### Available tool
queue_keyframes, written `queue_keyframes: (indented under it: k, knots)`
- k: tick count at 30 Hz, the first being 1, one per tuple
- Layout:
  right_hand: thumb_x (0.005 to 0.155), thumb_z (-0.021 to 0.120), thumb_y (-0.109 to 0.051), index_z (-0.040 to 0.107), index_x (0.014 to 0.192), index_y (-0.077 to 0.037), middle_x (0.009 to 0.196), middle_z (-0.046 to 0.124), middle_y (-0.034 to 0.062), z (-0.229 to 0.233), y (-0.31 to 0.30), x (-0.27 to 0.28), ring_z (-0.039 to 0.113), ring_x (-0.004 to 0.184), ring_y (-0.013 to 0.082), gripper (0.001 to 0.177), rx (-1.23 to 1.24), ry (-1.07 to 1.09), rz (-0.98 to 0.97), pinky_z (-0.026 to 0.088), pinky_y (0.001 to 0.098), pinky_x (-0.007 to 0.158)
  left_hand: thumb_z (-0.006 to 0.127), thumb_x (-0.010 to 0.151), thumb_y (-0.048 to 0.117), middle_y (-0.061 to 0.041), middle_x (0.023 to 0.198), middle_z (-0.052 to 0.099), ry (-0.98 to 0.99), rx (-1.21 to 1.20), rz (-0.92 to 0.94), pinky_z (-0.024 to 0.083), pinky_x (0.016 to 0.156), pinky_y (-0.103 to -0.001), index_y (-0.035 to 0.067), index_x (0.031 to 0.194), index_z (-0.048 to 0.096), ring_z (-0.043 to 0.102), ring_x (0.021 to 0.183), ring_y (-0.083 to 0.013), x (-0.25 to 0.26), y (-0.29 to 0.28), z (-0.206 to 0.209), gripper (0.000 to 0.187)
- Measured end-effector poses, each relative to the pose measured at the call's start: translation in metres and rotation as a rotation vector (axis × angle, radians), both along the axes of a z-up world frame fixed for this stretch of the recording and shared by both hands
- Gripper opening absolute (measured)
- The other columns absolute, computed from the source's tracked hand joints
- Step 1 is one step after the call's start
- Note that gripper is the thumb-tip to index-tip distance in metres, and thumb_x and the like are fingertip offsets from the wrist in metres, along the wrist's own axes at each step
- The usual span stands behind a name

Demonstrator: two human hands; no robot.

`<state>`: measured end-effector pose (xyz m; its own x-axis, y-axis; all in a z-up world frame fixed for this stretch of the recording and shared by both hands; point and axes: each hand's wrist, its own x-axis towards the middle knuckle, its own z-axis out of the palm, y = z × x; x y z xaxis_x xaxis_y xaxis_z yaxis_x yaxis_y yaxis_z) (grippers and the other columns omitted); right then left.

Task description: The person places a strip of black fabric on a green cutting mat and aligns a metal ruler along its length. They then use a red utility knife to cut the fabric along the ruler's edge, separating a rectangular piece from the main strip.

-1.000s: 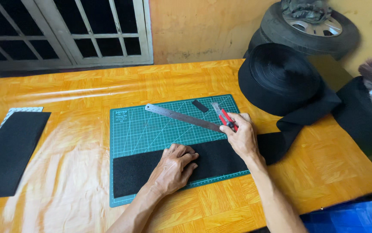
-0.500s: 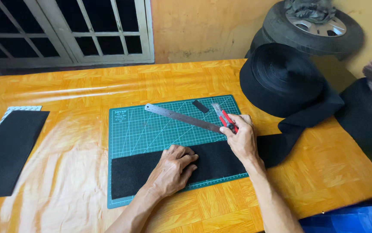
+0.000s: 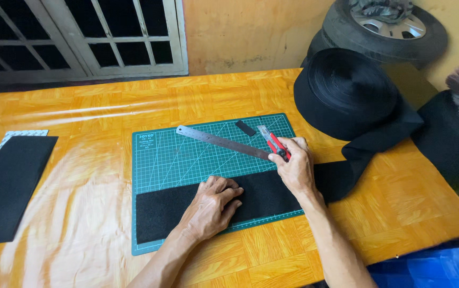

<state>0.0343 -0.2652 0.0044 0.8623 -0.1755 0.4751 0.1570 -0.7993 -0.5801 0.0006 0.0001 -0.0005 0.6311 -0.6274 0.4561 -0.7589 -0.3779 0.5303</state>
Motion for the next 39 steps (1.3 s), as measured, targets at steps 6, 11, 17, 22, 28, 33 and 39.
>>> queue_keyframes:
  k: [6,11,17,22,28,33,39]
  knots:
    - [0.074,0.091,-0.011,0.074,0.119,-0.004,0.103,0.061,0.0103,-0.003,-0.001,0.002,0.066,0.092,0.0286,0.049,-0.029,-0.01,-0.006,0.054,0.041,0.087,0.066,0.096,0.021,-0.005,0.115,0.064,0.031,0.019,0.005,0.042,0.087,-0.043,0.007,0.121,0.071,0.054,0.103,-0.0281,-0.001,0.0,0.002,0.029]
    - [0.073,0.091,-0.01,0.074,0.119,-0.004,0.104,0.062,0.0118,-0.004,0.0,0.002,0.066,0.092,0.0298,0.049,-0.038,-0.026,0.002,0.054,0.0413,0.087,0.067,0.095,0.02,-0.006,0.115,0.064,0.014,0.006,0.003,0.043,0.085,-0.043,0.007,0.12,0.071,0.054,0.101,-0.0289,-0.001,0.0,0.002,0.028]
    - [0.076,0.089,-0.01,0.074,0.12,-0.005,0.105,0.062,0.0129,-0.007,0.0,0.004,0.067,0.093,0.0324,0.047,0.007,0.0,-0.012,0.055,0.0409,0.084,0.067,0.094,0.023,-0.004,0.114,0.064,0.027,0.015,0.034,0.045,0.086,-0.041,0.012,0.116,0.072,0.057,0.108,-0.0282,0.001,0.0,-0.004,0.025]
    - [0.077,0.089,-0.012,0.075,0.123,-0.006,0.107,0.062,0.0145,-0.01,-0.002,0.005,0.067,0.094,0.0361,0.048,0.038,0.019,-0.029,0.056,0.0419,0.081,0.068,0.094,0.026,-0.003,0.114,0.065,0.05,0.025,0.07,0.047,0.087,-0.037,0.017,0.113,0.073,0.059,0.116,-0.027,0.0,-0.001,-0.007,0.022]
    - [0.084,0.082,-0.009,0.074,0.127,-0.004,0.112,0.061,0.0173,-0.014,-0.019,0.017,0.066,0.102,0.0384,0.044,-0.043,0.116,-0.072,0.055,0.0438,0.092,0.067,0.093,0.025,-0.003,0.114,0.064,0.042,0.036,0.072,0.046,0.087,-0.037,0.017,0.113,0.073,0.059,0.115,-0.0265,0.001,0.0,-0.003,0.022]
    - [0.087,0.08,-0.018,0.076,0.126,-0.01,0.114,0.064,0.0138,-0.031,-0.038,0.027,0.067,0.105,0.0348,0.04,-0.194,0.173,-0.087,0.055,0.0416,0.096,0.067,0.094,0.024,-0.003,0.115,0.065,0.058,0.064,0.078,0.047,0.088,-0.037,0.016,0.114,0.073,0.059,0.116,-0.026,-0.002,0.0,-0.001,0.023]
    - [0.093,0.072,-0.03,0.072,0.132,-0.02,0.119,0.06,0.0039,0.007,-0.008,0.005,0.058,0.112,0.0277,0.04,-0.399,0.212,-0.13,0.047,0.0462,0.097,0.068,0.093,0.024,-0.003,0.114,0.065,0.046,0.056,0.07,0.047,0.088,-0.038,0.016,0.112,0.073,0.059,0.115,-0.0267,0.0,0.0,-0.004,0.021]
